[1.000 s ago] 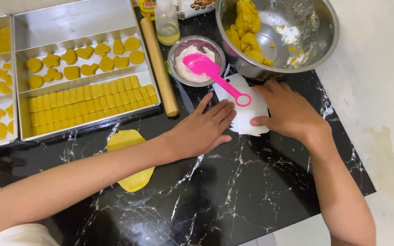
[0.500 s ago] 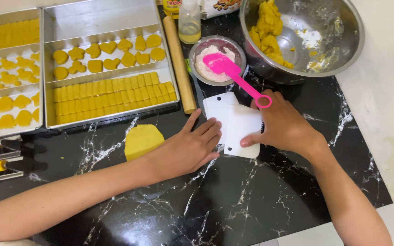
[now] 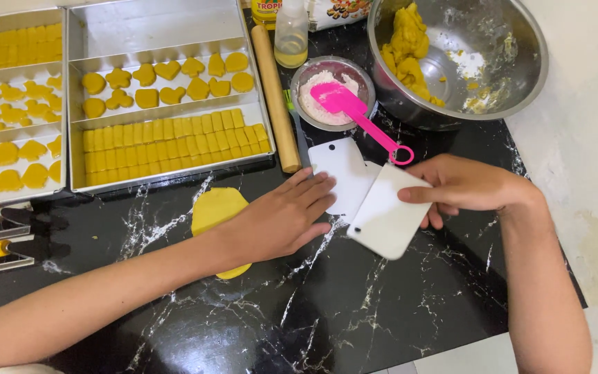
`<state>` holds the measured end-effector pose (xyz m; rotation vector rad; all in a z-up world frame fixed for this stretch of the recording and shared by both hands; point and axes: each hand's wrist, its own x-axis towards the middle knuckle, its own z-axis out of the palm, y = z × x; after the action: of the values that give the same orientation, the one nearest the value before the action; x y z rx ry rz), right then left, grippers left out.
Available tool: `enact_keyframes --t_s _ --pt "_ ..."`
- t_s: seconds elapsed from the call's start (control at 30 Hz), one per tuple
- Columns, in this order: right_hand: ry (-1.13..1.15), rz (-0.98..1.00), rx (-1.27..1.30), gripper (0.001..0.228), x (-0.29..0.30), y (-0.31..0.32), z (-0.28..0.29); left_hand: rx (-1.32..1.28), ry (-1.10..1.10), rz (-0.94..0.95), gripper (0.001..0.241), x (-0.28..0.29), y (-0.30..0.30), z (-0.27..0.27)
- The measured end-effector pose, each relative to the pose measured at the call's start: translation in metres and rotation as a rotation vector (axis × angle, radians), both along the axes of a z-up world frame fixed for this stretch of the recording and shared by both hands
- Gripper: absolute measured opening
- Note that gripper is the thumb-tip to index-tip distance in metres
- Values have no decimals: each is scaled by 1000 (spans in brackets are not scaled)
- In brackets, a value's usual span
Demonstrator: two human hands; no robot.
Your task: Rolling out yellow dough with a rolling pin and shaping it into small rectangular and heart-shaped pieces, then placing them onto metal trays.
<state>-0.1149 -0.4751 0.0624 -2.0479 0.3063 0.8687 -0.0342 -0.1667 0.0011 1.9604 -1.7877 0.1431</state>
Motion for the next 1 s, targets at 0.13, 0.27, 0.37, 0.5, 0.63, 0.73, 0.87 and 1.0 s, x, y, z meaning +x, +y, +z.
enact_keyframes --t_s 0.13,0.27,0.37,0.5,0.63,0.73,0.87,1.0 --pt "76 134 131 47 -3 2 -6 -137 92 95 26 -1 7 16" --pt "29 143 216 43 0 17 -9 -126 162 184 15 2 17 33" --pt "-36 88 275 39 3 15 -24 -89 241 214 17 1 19 36" --pt "-94 46 305 32 8 26 -24 105 562 307 27 -2 14 44" --pt "-135 51 325 32 9 21 -31 177 725 300 27 5 10 33" --pt "-174 96 338 34 7 16 -35 152 790 239 22 15 8 15" --pt "-28 224 200 39 3 22 -20 100 827 223 18 29 16 25" --pt "21 298 88 41 3 34 1 53 749 270 19 38 33 60"
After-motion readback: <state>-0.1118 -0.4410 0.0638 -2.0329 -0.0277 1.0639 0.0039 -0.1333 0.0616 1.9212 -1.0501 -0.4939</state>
